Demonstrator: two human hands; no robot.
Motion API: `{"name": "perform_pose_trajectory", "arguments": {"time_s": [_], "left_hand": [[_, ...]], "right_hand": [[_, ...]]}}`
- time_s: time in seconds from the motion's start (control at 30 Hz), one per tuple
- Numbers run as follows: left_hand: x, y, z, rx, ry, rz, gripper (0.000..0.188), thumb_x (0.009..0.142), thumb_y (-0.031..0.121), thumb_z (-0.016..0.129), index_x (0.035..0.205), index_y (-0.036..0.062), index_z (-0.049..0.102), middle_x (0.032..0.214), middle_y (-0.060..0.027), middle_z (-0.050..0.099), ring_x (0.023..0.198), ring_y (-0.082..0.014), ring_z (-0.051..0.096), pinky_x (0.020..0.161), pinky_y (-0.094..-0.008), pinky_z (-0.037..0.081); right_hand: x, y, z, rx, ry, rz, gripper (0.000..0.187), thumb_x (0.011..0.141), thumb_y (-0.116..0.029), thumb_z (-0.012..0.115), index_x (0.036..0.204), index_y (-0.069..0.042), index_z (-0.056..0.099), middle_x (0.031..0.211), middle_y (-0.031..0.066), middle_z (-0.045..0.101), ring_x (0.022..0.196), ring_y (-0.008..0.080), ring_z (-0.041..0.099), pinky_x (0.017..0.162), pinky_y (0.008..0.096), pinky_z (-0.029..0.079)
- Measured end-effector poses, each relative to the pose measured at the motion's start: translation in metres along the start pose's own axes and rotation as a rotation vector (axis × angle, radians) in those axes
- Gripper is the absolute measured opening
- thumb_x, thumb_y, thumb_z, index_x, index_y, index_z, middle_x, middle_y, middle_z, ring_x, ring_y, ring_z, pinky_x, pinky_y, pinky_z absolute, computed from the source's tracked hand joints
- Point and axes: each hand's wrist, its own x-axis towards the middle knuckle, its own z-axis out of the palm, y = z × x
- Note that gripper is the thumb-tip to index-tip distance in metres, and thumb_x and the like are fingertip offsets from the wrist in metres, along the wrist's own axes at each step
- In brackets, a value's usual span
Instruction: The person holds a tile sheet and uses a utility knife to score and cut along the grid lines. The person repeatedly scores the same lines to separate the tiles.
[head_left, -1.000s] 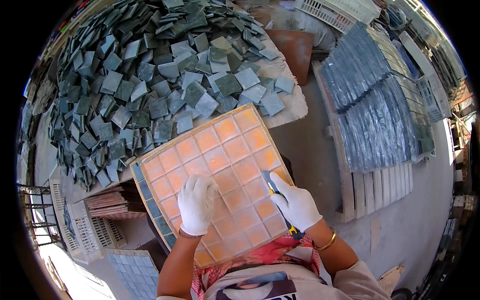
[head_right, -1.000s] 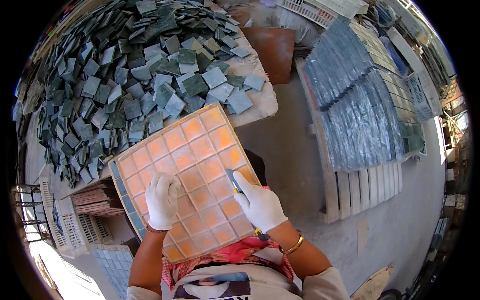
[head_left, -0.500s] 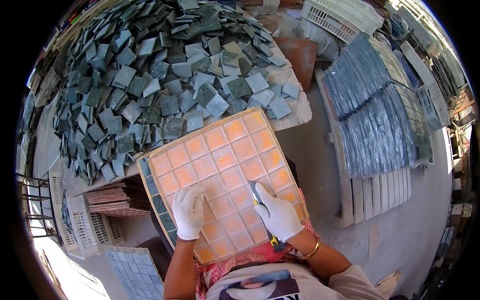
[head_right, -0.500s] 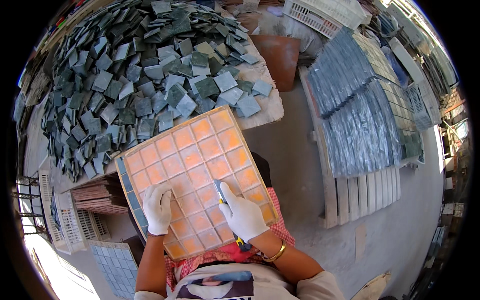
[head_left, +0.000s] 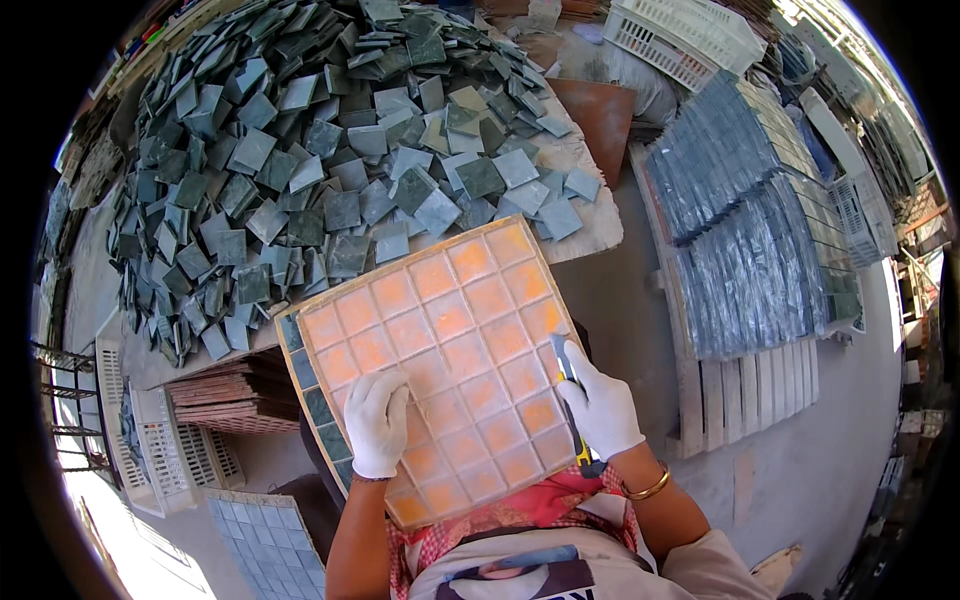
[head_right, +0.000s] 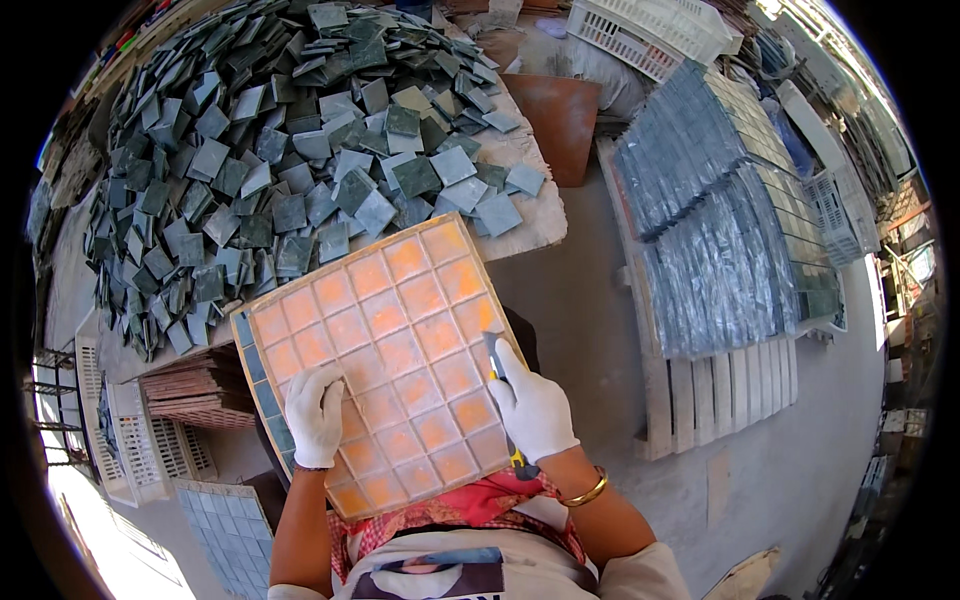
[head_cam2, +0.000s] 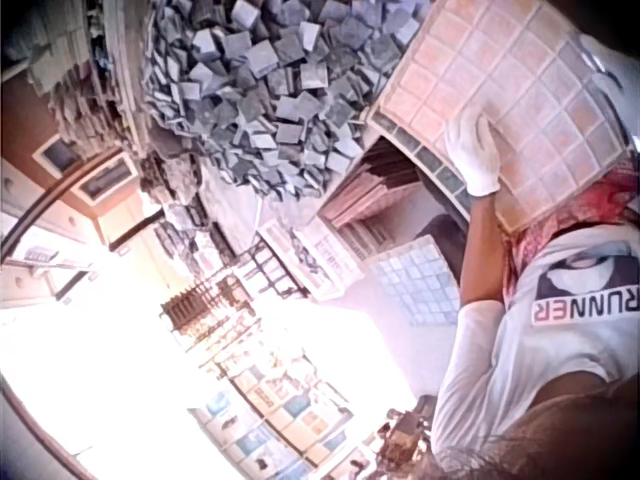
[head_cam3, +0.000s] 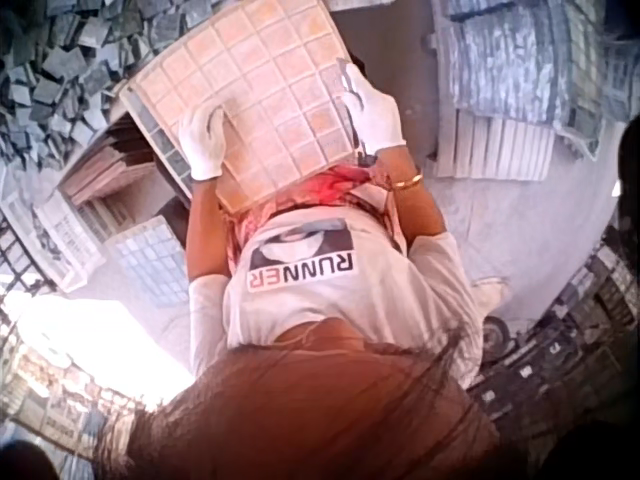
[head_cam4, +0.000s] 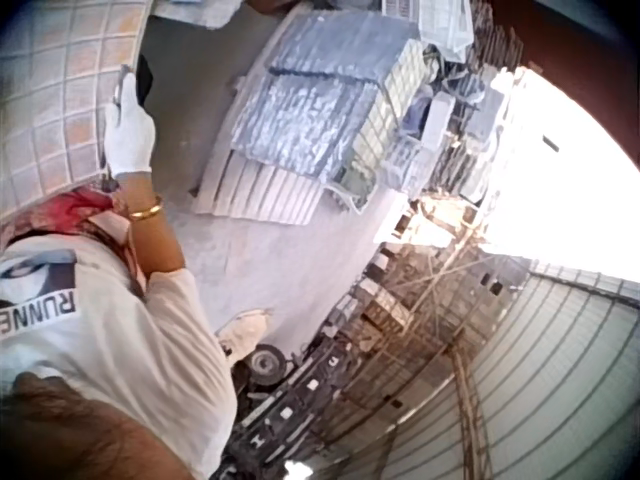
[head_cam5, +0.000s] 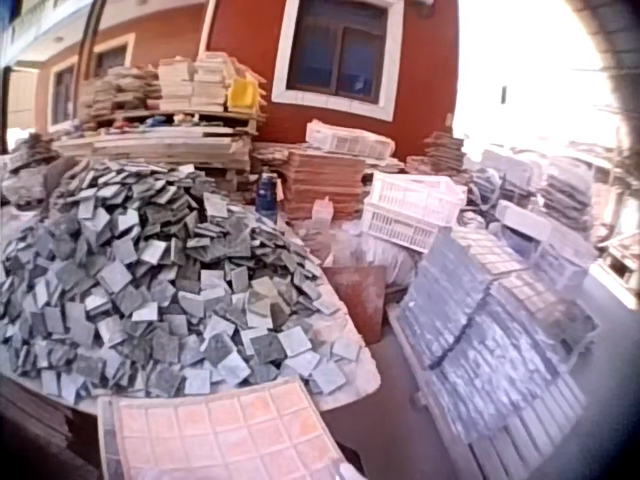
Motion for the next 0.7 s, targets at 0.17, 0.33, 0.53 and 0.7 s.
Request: {"name": "perform_pose_trajectory", "arguments": {"time_s": [0.17,0.33,0.53,0.7], "left_hand": [[0.001,0.002,0.0,-0.002,-0.017,-0.014,0.011,0.076,0.001,0.063,0.087,0.004,0.065,0.083,-0.0108,0.064,0.079,-0.0299,0.059,0.072,-0.0382,0.046],[0.002,0.002,0.003,0.038,-0.018,-0.002,0.013,0.074,0.0,0.065,0.086,0.0039,0.065,0.083,-0.011,0.064,0.079,-0.0299,0.059,0.072,-0.0383,0.046],[-0.001,-0.002,0.005,0.016,-0.031,-0.042,0.013,0.073,0.0,0.065,0.086,0.0031,0.064,0.082,-0.0111,0.063,0.078,-0.0299,0.059,0.072,-0.0381,0.046],[-0.001,-0.001,0.001,-0.002,-0.009,-0.022,0.013,0.073,0.0,0.065,0.086,0.0029,0.064,0.082,-0.0113,0.062,0.078,-0.0302,0.059,0.072,-0.038,0.046]], "right_hand": [[0.008,0.012,-0.007,-0.064,-0.017,0.016,0.052,0.09,-0.024,0.058,0.138,-0.011,0.043,0.076,0.0204,0.063,0.067,0.0381,0.062,0.061,0.0477,0.048],[0.005,-0.001,0.001,-0.083,-0.069,0.071,0.056,0.089,-0.023,0.058,0.14,-0.009,0.04,0.076,0.02,0.063,0.068,0.0381,0.062,0.061,0.0473,0.048],[0.0,-0.004,0.006,0.015,-0.06,0.02,0.053,0.089,-0.021,0.058,0.138,-0.01,0.043,0.082,0.0229,0.063,0.072,0.0401,0.062,0.064,0.0467,0.049],[0.002,0.004,0.006,0.057,-0.028,-0.027,0.05,0.09,-0.022,0.057,0.137,-0.011,0.043,0.08,0.0223,0.064,0.07,0.0397,0.062,0.063,0.0476,0.049]]}}
